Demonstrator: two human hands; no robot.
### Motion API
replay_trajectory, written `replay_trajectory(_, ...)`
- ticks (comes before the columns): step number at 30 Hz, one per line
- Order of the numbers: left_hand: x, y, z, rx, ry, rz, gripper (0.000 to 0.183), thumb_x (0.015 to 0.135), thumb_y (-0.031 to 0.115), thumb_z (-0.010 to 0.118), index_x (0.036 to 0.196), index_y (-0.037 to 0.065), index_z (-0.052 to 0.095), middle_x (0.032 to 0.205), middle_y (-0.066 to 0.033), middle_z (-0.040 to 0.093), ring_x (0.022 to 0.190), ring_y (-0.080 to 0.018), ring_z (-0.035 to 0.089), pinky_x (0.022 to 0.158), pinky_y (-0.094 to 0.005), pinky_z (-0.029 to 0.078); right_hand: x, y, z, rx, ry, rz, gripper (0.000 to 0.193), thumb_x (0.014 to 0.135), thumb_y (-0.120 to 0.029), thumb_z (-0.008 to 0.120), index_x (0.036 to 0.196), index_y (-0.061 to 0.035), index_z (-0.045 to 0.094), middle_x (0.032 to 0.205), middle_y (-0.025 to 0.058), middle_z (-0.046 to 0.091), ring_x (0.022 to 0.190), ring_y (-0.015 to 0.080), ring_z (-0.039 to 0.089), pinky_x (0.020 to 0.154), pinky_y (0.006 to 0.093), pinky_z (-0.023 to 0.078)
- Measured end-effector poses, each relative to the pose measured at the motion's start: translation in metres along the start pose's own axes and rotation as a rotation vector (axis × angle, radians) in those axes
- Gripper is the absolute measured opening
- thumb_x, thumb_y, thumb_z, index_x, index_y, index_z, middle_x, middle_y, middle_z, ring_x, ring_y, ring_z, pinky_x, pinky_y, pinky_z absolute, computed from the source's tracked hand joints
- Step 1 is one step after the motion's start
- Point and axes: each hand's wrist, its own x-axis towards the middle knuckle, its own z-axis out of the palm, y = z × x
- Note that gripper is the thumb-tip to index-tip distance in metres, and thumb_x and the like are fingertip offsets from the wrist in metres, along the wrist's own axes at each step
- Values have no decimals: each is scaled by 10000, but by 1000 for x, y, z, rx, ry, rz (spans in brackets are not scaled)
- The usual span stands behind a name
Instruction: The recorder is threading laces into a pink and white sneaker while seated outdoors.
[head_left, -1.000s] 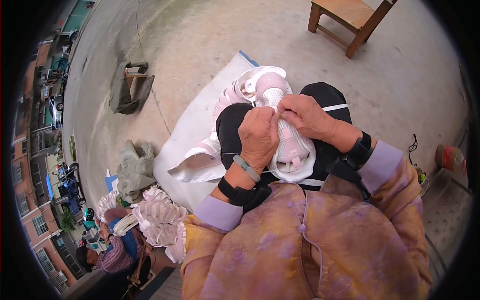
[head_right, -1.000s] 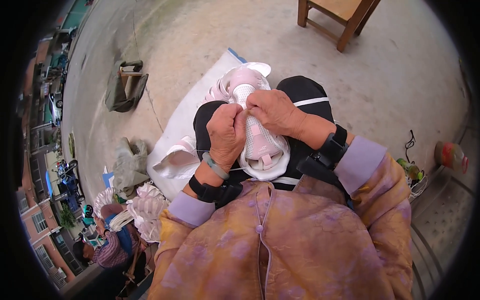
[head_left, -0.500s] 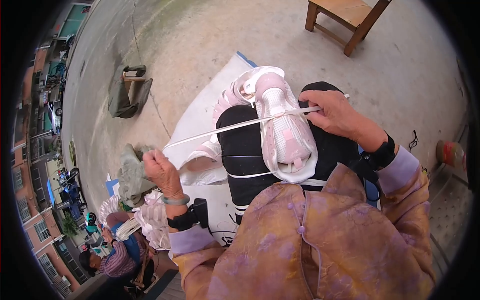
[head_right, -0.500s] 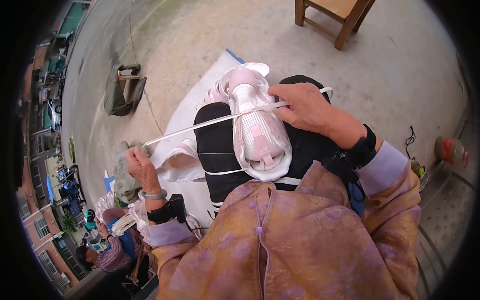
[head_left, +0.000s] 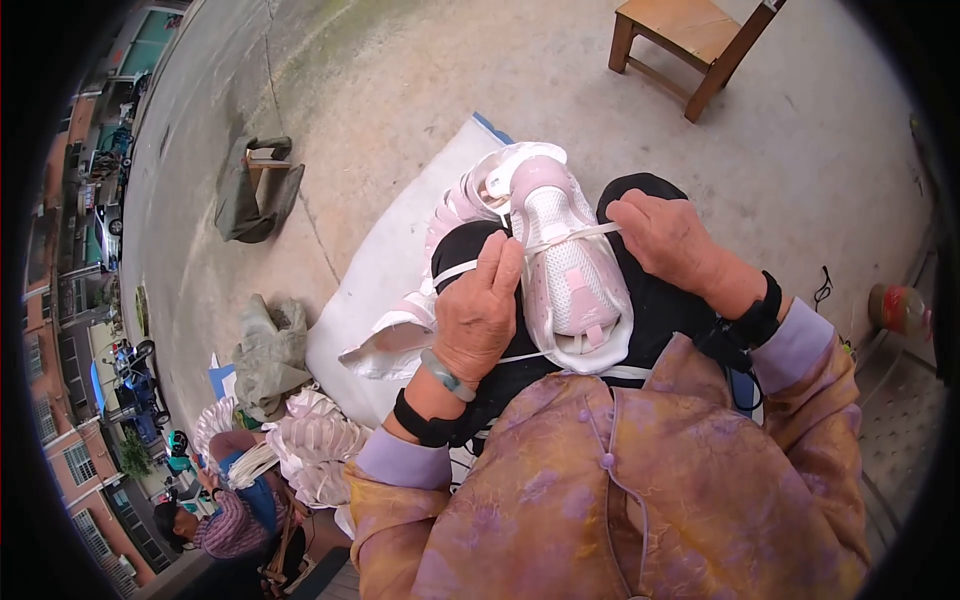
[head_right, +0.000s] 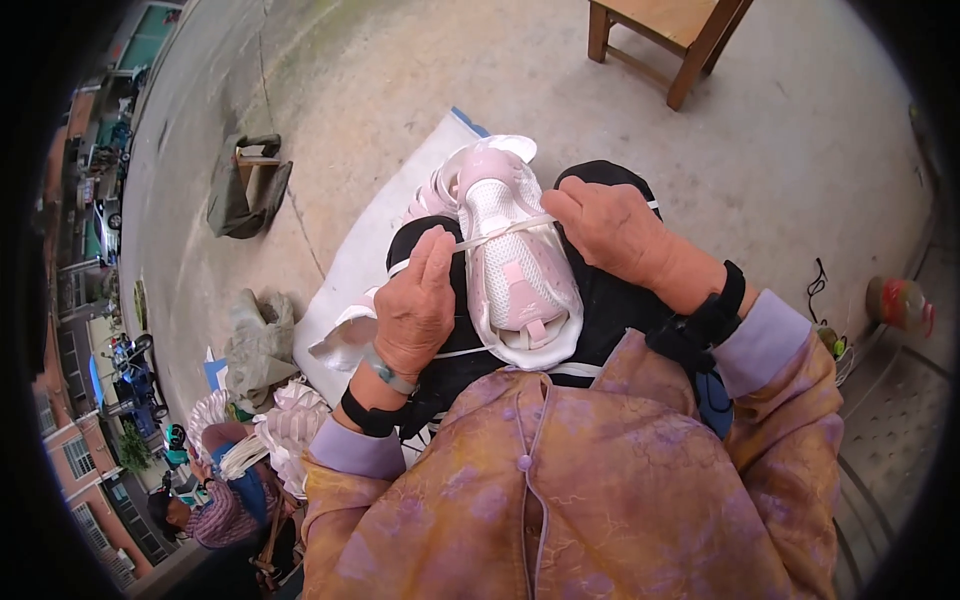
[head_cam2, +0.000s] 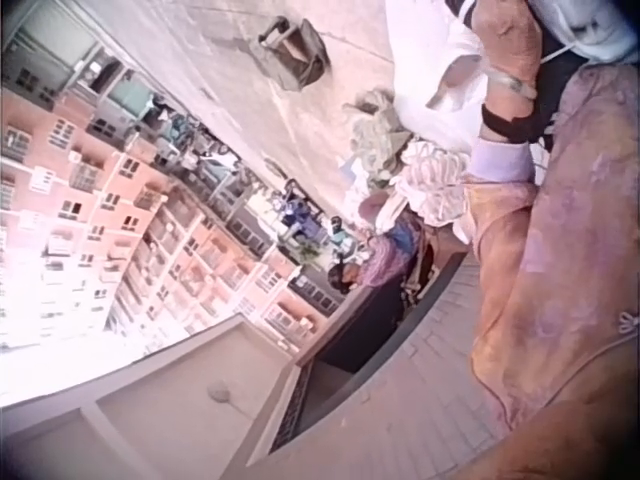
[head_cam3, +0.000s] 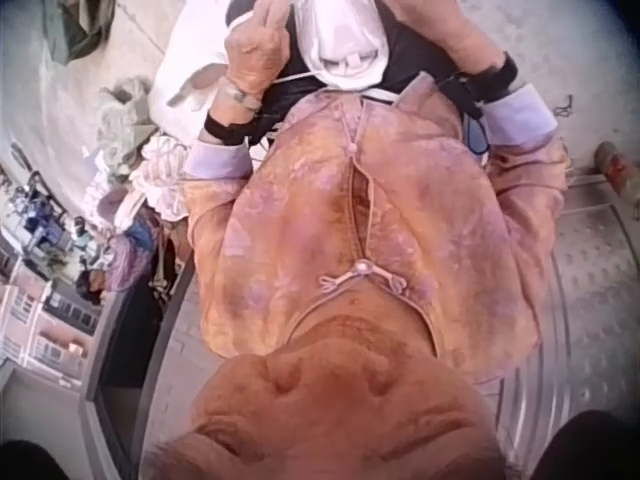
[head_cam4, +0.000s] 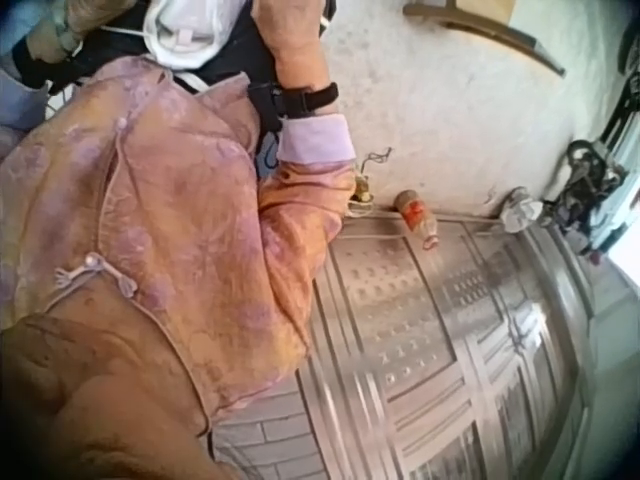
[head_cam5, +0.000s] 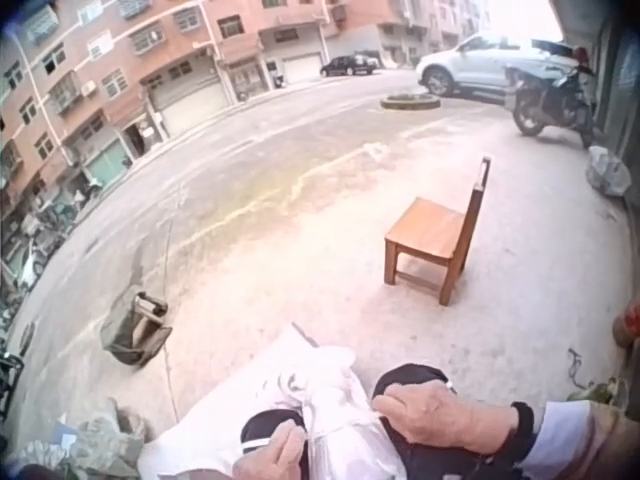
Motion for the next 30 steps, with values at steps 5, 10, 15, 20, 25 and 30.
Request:
replay_trajectory(5,11,-1,8,143,-227,110,166,768,102,559,926,65,523,730,-62,510,545,-162,542,476,-316,447,0,6,-7,-1,39,-120,109,742,-63,563,846,-70,531,710,57,477,642,224,558,502,320,459)
replay_trajectory(10,10,-15,-4,194,-182,185,126,752,77,554,871,74,511,637,-44,421,518,-175,518,448,-313,408,3,4,-2,19,49,-130,124,725,-50,560,845,-61,533,720,65,491,653,227,572,515,316,471)
replay_trajectory(15,-12,-62,-41,405,-234,49,122,739,59,546,855,90,527,649,-64,457,535,-233,531,459,-343,417,1,6,-1,37,73,-182,155,709,-39,552,862,-56,529,723,71,499,666,231,580,523,322,476)
replay_trajectory(20,-41,-112,-87,526,-226,-165,46,807,74,528,848,85,545,741,-90,541,630,-301,573,525,-397,450,-25,31,-23,-25,-102,-55,205,723,-17,531,919,-73,511,745,89,509,673,285,569,534,365,462)
replay_trajectory(25,-80,-164,-142,583,-107,-285,65,817,65,539,871,72,574,812,-112,579,728,-316,590,599,-399,465,-69,74,-71,-60,-79,47,135,781,-11,517,905,-63,503,742,115,505,643,329,543,533,391,434)
replay_trajectory(30,-92,-192,-193,717,38,-245,91,842,65,532,898,36,598,875,-135,606,774,-326,587,667,-385,468,-133,138,-155,-369,72,200,199,817,17,540,1009,-36,546,861,139,577,734,328,581,614,373,474)
